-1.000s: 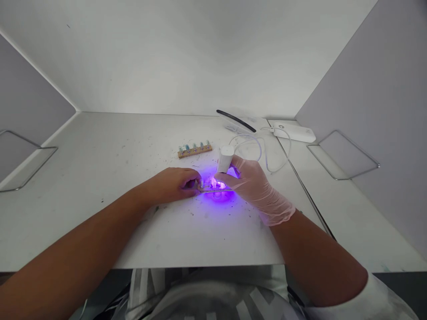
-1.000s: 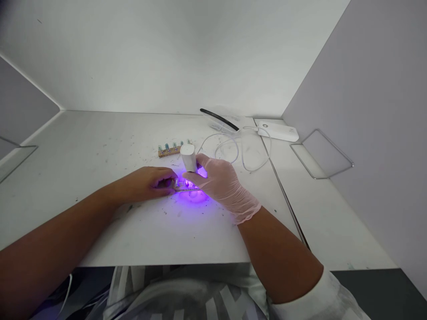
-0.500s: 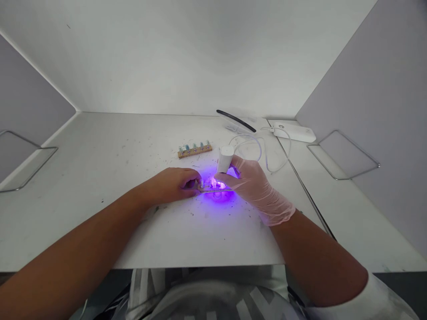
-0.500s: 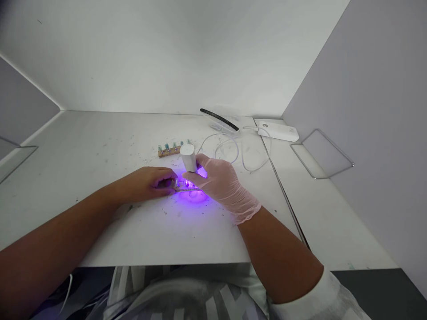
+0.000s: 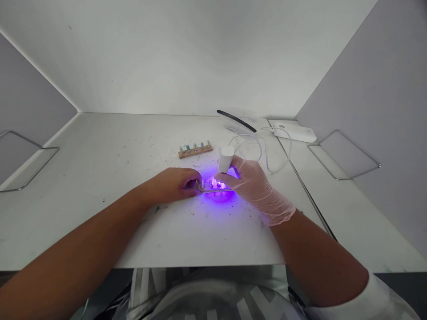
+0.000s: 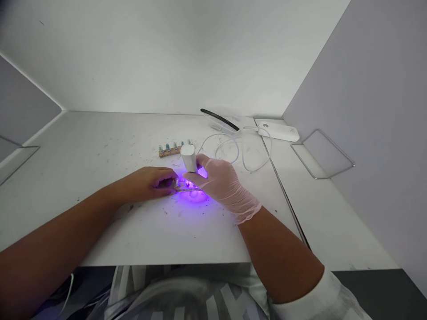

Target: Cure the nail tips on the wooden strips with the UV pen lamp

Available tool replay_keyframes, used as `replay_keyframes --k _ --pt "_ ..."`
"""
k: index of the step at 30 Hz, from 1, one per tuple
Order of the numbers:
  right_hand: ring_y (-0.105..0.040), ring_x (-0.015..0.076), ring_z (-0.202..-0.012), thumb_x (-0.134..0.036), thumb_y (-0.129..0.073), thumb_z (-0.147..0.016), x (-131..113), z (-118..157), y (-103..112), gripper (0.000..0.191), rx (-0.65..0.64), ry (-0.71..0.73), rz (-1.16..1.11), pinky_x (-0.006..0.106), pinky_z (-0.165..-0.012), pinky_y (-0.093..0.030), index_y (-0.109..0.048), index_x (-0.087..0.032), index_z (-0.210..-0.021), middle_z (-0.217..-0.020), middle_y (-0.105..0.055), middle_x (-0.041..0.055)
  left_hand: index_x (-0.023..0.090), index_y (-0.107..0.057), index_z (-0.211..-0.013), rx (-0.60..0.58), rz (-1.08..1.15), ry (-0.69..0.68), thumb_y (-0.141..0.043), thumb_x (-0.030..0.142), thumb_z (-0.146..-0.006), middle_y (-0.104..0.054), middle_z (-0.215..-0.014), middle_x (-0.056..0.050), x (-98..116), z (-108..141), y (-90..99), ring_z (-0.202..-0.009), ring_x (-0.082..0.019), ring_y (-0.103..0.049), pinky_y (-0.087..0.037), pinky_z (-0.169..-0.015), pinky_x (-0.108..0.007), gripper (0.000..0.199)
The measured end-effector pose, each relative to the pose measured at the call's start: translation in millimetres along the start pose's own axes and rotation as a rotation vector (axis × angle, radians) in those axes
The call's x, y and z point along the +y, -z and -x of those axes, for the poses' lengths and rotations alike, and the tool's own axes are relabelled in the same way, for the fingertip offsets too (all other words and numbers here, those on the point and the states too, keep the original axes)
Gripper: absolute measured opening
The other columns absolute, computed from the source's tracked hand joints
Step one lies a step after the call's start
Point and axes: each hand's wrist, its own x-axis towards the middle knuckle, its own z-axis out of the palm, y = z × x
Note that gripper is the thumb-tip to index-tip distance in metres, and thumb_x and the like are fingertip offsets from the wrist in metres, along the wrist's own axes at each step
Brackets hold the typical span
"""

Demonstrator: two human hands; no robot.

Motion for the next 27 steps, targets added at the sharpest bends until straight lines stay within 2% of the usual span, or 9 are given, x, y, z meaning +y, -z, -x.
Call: replay_keyframes --k 27 --pt "-0.036 0.0083 -0.051 -0.048 -0.064 -0.080 -4.2 0.5 1.8 0.027 -0.021 -0.015 -0.004 0.024 -0.052 -0.030 -0.063 -0.021 -0.084 -0.057 -0.047 -0.0051 0.022 -0.062 -0.093 -0.008 -0.005 0.013 -0.055 0.043 -0.083 -0.065 -0.084 0.000 1.4 0.9 1.1 -0.071 -0.014 -0.054 -0.036 -0.062 -0.026 0.024"
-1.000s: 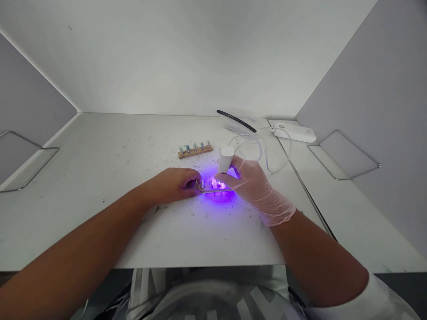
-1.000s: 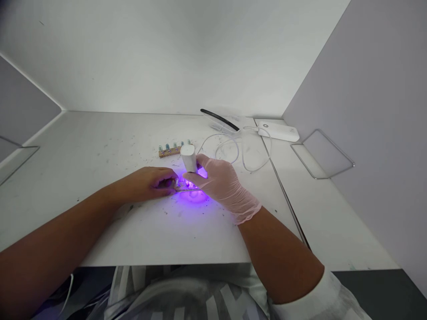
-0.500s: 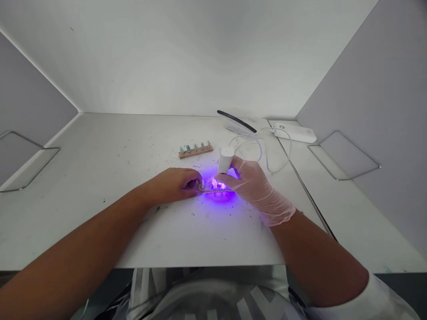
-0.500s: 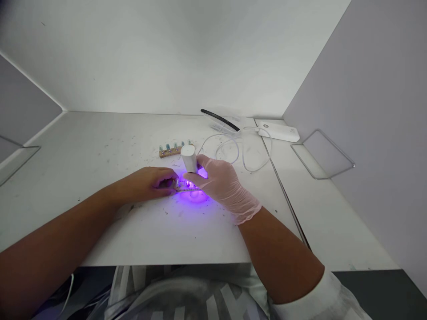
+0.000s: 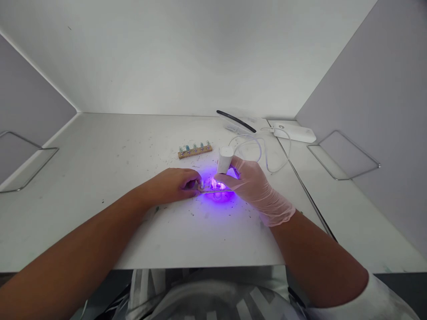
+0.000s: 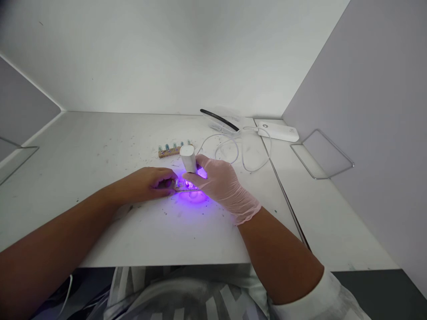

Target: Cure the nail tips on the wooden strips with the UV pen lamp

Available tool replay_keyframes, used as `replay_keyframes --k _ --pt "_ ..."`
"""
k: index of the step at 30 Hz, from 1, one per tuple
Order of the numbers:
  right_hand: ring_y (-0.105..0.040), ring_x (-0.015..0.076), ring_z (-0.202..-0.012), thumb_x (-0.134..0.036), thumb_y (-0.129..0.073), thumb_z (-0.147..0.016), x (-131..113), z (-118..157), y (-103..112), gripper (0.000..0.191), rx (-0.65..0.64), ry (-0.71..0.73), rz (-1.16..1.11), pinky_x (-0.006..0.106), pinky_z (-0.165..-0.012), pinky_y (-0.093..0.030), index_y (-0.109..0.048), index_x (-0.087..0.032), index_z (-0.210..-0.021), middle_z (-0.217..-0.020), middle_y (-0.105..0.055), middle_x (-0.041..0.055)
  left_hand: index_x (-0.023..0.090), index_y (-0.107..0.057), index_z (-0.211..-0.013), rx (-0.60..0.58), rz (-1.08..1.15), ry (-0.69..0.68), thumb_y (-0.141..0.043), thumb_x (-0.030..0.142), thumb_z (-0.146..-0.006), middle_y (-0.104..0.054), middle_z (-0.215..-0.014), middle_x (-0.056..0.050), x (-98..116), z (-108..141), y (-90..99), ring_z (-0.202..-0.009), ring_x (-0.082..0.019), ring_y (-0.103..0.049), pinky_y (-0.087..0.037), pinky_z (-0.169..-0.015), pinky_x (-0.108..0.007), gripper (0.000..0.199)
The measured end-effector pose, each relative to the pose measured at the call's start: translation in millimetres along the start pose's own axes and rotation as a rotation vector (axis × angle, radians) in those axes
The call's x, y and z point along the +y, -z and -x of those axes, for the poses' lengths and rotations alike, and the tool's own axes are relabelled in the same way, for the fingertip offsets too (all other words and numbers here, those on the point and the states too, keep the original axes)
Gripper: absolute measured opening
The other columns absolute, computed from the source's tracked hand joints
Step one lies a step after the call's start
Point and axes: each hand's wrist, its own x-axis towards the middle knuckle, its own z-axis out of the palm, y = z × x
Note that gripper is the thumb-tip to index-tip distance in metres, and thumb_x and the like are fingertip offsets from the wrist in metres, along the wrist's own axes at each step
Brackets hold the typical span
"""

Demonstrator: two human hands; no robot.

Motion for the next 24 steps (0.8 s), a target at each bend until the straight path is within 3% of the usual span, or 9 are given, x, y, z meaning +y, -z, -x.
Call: replay_keyframes --k 24 --pt "-0.037 0.0082 -0.051 -0.048 -0.065 -0.079 0.7 0.1 -0.8 0.027 0.005 -0.006 -0.010 0.024 -0.052 -0.031 -0.063 -0.022 -0.083 -0.059 -0.050 -0.0048 0.022 -0.062 -0.093 0.007 -0.004 0.004 -0.055 0.042 -0.083 -0.065 -0.084 0.001 -1.0 -1.5 -1.5 -0.071 -0.013 -0.054 -0.036 -0.062 -0.026 0.024"
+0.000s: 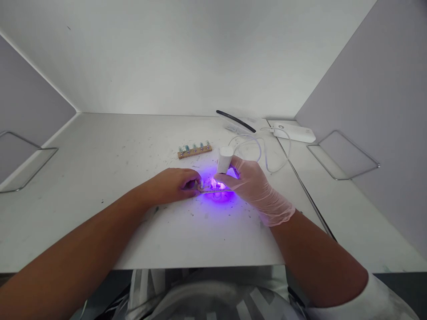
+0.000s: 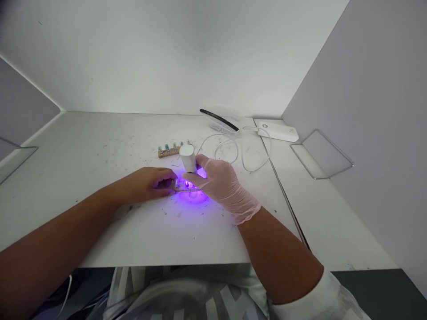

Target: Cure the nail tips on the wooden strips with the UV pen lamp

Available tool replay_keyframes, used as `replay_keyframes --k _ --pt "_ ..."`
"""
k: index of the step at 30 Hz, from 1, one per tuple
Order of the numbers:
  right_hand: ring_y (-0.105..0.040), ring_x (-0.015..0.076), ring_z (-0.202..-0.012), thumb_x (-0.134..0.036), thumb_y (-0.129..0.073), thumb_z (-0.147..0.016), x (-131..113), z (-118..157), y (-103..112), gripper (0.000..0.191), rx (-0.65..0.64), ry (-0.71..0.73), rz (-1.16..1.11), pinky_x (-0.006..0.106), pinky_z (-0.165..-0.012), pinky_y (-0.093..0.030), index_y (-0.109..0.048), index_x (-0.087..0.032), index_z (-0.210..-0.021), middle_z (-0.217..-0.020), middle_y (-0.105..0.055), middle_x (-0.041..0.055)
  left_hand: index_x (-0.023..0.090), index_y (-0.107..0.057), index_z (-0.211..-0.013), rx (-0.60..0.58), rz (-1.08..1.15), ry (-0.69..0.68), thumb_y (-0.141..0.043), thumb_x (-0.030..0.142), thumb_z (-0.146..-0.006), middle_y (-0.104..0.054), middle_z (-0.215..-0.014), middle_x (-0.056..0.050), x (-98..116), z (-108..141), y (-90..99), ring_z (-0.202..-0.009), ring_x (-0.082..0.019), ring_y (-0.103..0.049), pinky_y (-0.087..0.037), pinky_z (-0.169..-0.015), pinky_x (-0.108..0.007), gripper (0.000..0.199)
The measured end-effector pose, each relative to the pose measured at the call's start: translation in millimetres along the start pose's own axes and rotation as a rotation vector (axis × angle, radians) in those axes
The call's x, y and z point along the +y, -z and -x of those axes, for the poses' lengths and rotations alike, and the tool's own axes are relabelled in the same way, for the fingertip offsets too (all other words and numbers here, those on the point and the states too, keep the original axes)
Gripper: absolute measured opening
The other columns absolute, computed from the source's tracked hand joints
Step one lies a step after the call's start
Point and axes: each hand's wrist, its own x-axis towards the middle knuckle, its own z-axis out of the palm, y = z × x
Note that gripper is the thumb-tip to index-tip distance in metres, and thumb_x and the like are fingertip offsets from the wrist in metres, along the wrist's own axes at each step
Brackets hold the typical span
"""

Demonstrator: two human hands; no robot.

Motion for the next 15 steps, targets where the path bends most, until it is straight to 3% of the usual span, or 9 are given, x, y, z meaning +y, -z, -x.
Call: replay_keyframes --k 15 --pt "-0.034 0.0076 -0.049 -0.047 -0.066 -0.079 -0.3 -0.8 0.9 0.026 0.006 0.013 0.017 0.024 -0.052 -0.029 -0.064 -0.021 -0.083 -0.054 -0.043 -0.0066 0.022 -0.062 -0.094 0.000 -0.006 -0.002 -0.055 0.042 -0.082 -0.065 -0.085 0.000 -1.0 -0.2 -0.4 -0.072 -0.013 -0.055 -0.036 -0.062 -0.026 0.024"
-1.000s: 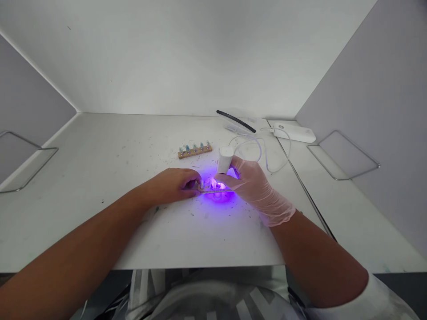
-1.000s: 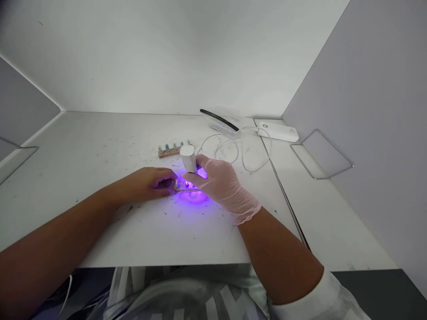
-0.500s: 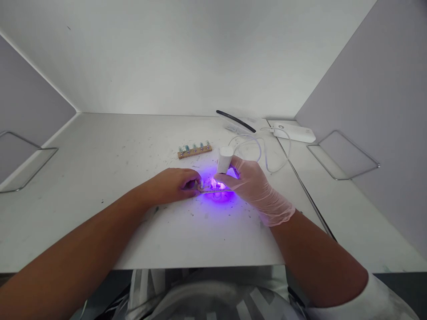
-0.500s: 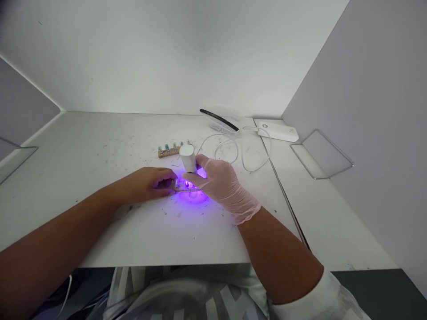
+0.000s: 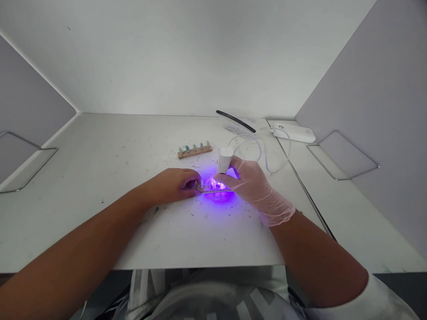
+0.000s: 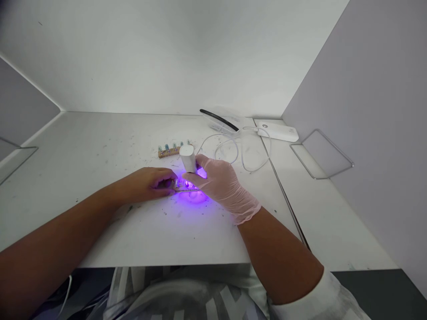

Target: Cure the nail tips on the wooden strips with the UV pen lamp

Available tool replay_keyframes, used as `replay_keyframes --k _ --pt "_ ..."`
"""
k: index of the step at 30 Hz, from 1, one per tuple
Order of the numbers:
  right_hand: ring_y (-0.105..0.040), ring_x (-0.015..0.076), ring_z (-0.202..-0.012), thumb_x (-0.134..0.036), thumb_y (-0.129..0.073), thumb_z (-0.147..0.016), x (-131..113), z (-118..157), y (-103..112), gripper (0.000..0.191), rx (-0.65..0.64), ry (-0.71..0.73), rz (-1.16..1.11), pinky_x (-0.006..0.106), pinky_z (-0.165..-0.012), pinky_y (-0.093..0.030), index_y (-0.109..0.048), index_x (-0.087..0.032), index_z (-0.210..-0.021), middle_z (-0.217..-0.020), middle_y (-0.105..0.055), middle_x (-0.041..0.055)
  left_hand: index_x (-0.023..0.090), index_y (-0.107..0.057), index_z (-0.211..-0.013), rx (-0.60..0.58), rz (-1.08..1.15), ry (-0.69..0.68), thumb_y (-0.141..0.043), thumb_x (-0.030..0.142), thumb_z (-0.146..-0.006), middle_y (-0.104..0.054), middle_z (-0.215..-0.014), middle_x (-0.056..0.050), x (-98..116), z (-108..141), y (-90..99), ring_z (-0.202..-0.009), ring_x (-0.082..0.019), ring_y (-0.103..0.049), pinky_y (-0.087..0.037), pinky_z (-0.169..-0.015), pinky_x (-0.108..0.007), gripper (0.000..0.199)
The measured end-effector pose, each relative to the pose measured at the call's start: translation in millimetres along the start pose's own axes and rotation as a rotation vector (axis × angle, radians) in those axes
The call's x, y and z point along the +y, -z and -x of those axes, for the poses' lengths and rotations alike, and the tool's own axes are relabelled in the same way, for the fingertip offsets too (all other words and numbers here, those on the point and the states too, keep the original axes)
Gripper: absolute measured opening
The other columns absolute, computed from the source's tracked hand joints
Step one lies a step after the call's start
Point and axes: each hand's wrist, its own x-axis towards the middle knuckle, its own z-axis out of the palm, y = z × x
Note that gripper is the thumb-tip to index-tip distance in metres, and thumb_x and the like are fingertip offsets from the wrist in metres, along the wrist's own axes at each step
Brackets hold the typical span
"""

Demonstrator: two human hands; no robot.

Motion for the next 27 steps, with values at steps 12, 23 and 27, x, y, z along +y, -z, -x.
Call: replay_keyframes --k 12,23,27 --pt "-0.033 0.0079 -0.049 -0.050 -0.065 -0.079 0.6 -0.2 -0.1 0.029 -0.001 -0.007 0.003 0.024 -0.052 -0.029 -0.064 -0.021 -0.083 -0.055 -0.043 -0.0065 0.022 -0.062 -0.092 -0.003 0.000 0.001 -0.055 0.041 -0.083 -0.065 -0.084 0.001 1.1 0.5 1.0 -0.071 -0.013 -0.054 -0.036 -0.062 -0.026 0.022" --pt "-0.033 0.0079 -0.050 -0.050 -0.065 -0.079 0.3 0.1 -0.3 0.029 0.003 -0.007 0.000 0.025 -0.053 -0.029 -0.062 -0.021 -0.082 -0.055 -0.042 -0.0066 0.022 -0.062 -0.092 -0.006 -0.003 0.003 -0.054 0.043 -0.082 -0.064 -0.083 0.000 -0.2 0.0 -0.1 -0.070 -0.014 -0.054 -0.035 -0.061 -0.026 0.024" --pt "-0.032 0.0079 -0.050 -0.050 -0.064 -0.080 0.6 0.4 -0.6 0.029 0.000 -0.002 -0.004 0.025 -0.053 -0.028 -0.064 -0.021 -0.084 -0.055 -0.043 -0.0064 0.022 -0.062 -0.094 -0.009 0.008 -0.003 -0.054 0.042 -0.083 -0.065 -0.085 0.000 0.9 0.4 1.5 -0.072 -0.014 -0.054 -0.036 -0.063 -0.026 0.024"
